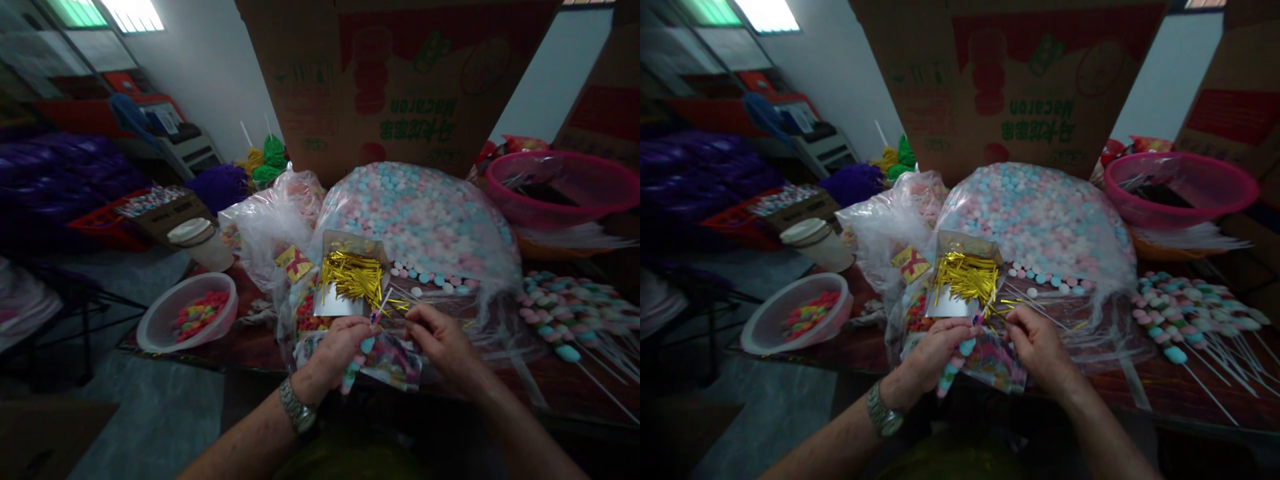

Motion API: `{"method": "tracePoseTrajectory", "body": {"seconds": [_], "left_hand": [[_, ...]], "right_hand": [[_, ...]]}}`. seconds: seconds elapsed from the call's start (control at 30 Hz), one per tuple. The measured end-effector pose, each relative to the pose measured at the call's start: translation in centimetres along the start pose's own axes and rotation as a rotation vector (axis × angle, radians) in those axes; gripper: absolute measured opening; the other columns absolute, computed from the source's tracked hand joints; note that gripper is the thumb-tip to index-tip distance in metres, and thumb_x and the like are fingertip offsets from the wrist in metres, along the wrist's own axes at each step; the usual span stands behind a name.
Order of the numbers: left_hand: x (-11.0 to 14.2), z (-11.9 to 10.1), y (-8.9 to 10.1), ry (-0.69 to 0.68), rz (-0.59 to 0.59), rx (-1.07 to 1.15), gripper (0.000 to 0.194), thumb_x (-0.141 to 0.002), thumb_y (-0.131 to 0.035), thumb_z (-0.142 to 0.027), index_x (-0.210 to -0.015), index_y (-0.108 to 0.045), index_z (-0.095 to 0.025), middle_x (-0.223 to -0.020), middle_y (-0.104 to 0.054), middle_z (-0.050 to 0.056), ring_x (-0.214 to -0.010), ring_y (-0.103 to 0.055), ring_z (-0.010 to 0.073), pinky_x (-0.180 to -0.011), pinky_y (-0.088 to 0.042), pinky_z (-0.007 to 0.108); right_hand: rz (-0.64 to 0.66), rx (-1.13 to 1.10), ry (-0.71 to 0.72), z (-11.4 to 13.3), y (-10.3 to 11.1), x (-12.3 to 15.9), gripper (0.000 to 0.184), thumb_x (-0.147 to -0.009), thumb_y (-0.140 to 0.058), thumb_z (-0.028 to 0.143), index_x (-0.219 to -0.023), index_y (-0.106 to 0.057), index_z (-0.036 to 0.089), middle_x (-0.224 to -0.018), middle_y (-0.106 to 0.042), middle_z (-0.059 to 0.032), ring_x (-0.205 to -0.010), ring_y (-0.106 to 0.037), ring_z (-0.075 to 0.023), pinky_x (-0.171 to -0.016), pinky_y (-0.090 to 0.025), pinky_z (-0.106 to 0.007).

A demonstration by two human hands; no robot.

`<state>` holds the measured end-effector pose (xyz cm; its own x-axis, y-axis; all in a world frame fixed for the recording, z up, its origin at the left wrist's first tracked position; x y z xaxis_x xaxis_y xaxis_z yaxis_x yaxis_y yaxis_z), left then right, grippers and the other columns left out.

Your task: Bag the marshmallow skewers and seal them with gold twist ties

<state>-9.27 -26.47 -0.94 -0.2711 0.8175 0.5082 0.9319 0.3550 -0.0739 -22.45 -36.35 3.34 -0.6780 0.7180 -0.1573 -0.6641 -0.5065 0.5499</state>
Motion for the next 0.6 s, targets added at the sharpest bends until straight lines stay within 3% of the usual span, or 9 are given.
{"method": "tracePoseTrajectory", "body": {"seconds": [0.17, 0.33, 0.47, 0.6], "left_hand": [[-0.5, 0.3, -0.6, -0.073, 0.02, -0.051, 0.018, -0.072, -0.052, -0.031, -0.076, -0.058, -0.015, -0.056, -0.049, -0.004, -0.042, -0.043, 0.0075, -0.034, -0.027, 0.016], [1.0, -0.8, -0.9, -0.189, 0.053, -0.216, 0.016, -0.077, -0.047, -0.027, -0.074, -0.057, -0.015, -0.064, -0.05, -0.002, -0.053, -0.045, 0.0083, -0.043, -0.035, 0.016], [2.3, -0.9, -1.3, -0.213, 0.196, -0.336, 0.021, -0.082, -0.047, -0.035, -0.082, -0.057, -0.016, -0.066, -0.047, -0.002, -0.058, -0.046, 0.009, -0.046, -0.04, 0.016], [2.8, 0.2, -1.9, -0.15, 0.353, -0.295, 0.04, -0.082, -0.046, -0.056, -0.081, -0.053, -0.016, -0.064, -0.045, -0.002, -0.048, -0.047, 0.0086, -0.035, -0.039, 0.016]], "right_hand": [[0.023, -0.277, -0.081, 2.4, -2.9, 1.6, 0.023, -0.083, -0.047, 0.035, -0.077, -0.06, 0.017, -0.059, -0.053, 0.0019, -0.055, -0.047, -0.0116, -0.052, -0.037, -0.023], [0.036, -0.405, -0.212, 1.2, -4.9, 1.7, 0.042, -0.076, -0.055, 0.054, -0.057, -0.047, 0.018, -0.05, -0.04, 0.0044, -0.048, -0.033, -0.0087, -0.046, -0.028, -0.022], [0.064, -0.504, -0.244, 0.6, -5.8, 2.0, 0.042, -0.076, -0.055, 0.056, -0.061, -0.047, 0.018, -0.052, -0.039, 0.0051, -0.048, -0.032, -0.0084, -0.045, -0.027, -0.022], [0.037, -0.391, -0.182, 1.3, -5.1, 2.6, 0.037, -0.078, -0.053, 0.051, -0.063, -0.051, 0.017, -0.059, -0.048, 0.0021, -0.056, -0.042, -0.0111, -0.052, -0.034, -0.023]]}}
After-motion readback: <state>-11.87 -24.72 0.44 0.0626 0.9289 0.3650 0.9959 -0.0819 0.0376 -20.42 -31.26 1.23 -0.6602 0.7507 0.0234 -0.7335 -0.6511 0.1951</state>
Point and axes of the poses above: each hand's wrist, its own x-axis away from the middle knuckle, its own y-axis out of the back of the hand, z = x × y, the point moved 8 cm from there along -x, towards the middle knuckle
